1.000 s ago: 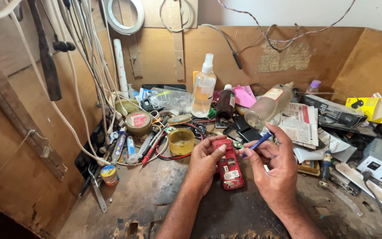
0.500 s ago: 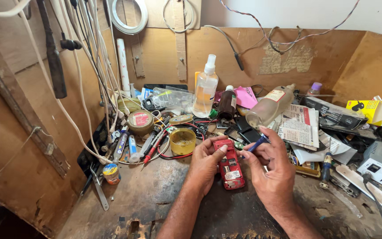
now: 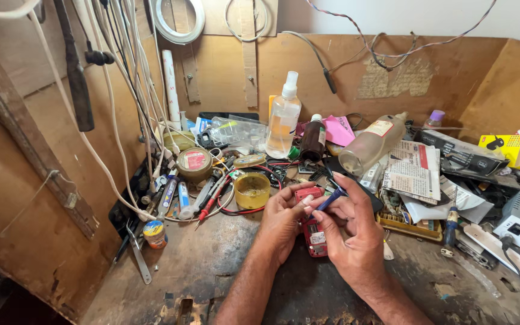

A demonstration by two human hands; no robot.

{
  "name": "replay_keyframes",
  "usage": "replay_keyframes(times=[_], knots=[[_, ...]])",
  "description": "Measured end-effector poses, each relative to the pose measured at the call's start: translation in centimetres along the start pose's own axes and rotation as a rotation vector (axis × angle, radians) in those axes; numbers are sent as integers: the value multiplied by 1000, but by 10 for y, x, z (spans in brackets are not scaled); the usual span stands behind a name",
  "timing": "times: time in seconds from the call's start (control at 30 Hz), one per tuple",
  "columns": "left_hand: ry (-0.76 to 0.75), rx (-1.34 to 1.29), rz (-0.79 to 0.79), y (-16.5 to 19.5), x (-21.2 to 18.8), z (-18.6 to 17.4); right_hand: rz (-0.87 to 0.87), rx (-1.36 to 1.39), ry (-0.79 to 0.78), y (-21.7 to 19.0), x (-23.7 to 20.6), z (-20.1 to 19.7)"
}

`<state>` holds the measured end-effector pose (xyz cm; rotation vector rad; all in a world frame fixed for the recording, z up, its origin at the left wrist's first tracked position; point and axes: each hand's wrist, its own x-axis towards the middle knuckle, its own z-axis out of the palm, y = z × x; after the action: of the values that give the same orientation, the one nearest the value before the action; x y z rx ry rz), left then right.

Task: The person disassembles a small red electronic device on a cluttered workbench, using a screwdriver to remove screws and a prying tool to separate the casing. The person then uses a cotton swab to clean the internal components and screen area before reassembling the device.

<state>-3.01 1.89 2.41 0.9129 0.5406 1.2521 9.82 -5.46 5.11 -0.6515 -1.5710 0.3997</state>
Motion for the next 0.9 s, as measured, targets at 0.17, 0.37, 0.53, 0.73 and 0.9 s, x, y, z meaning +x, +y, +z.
replay_keyframes(times=[0.17,0.37,0.53,0.73,0.9], knots=[[21,6,11,-4,3,1,-45,-36,11,2,-1,2],[7,39,57,-7,5,-2,21,-109,18,-2,-1,4],[1,-22,36,-5,5,-2,-29,-33,211,-6,12,-10],[-14,-29,2,-3,1,1,74,7,271,6,37,-28],[-63,-31,13,-1,-1,0,64,2,244,17,40,-21]])
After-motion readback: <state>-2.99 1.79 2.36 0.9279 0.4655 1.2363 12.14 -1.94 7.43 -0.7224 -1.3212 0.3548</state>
